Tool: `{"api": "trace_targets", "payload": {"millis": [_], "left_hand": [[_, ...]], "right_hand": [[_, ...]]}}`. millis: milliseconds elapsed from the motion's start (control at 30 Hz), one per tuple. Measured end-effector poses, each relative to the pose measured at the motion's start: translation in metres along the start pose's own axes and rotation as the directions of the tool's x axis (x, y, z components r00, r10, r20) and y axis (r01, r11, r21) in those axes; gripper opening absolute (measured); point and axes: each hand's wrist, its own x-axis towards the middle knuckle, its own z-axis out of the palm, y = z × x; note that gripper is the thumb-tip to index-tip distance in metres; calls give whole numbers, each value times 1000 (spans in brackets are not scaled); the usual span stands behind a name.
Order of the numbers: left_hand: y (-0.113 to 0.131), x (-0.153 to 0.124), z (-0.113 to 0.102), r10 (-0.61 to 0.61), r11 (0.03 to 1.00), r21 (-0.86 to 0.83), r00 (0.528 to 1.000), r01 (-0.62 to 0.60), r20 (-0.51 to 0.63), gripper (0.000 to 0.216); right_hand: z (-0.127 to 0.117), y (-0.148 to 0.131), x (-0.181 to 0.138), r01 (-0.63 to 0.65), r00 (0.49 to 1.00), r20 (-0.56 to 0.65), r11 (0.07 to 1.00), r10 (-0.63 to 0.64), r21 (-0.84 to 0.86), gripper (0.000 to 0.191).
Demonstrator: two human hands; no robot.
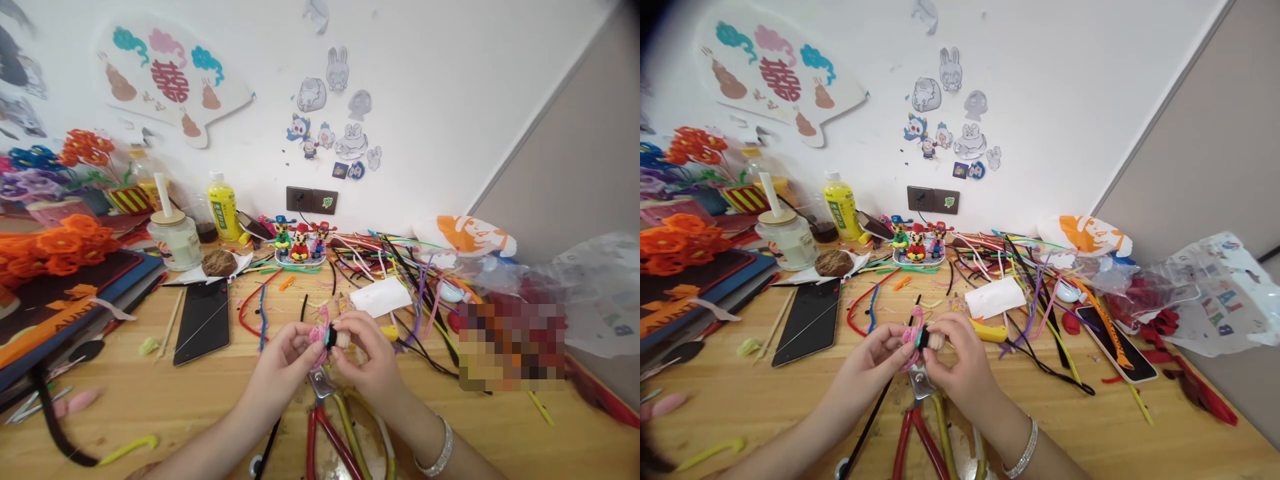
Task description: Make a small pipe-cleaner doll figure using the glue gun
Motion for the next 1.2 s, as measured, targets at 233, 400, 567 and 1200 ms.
{"api": "trace_targets", "payload": {"millis": [233,400,567,1200], "left_hand": [[1,0,2,-13,1000,-8,1000,13,-5,32],[2,-2,2,-6,1000,-3,1000,6,1,31],[1,0,1,20,1000,2,999,-20,30,30],[-5,-2,-1,125,974,186,992,-129,31,15]], "right_hand": [[0,-2,2,40,999,-10,999,-40,-31,29],[-2,-2,2,135,990,-12,983,-137,-125,30],[-1,-1,2,158,987,-10,973,-162,-170,30],[4,-2,-1,81,996,-24,989,-85,-127,30]]}}
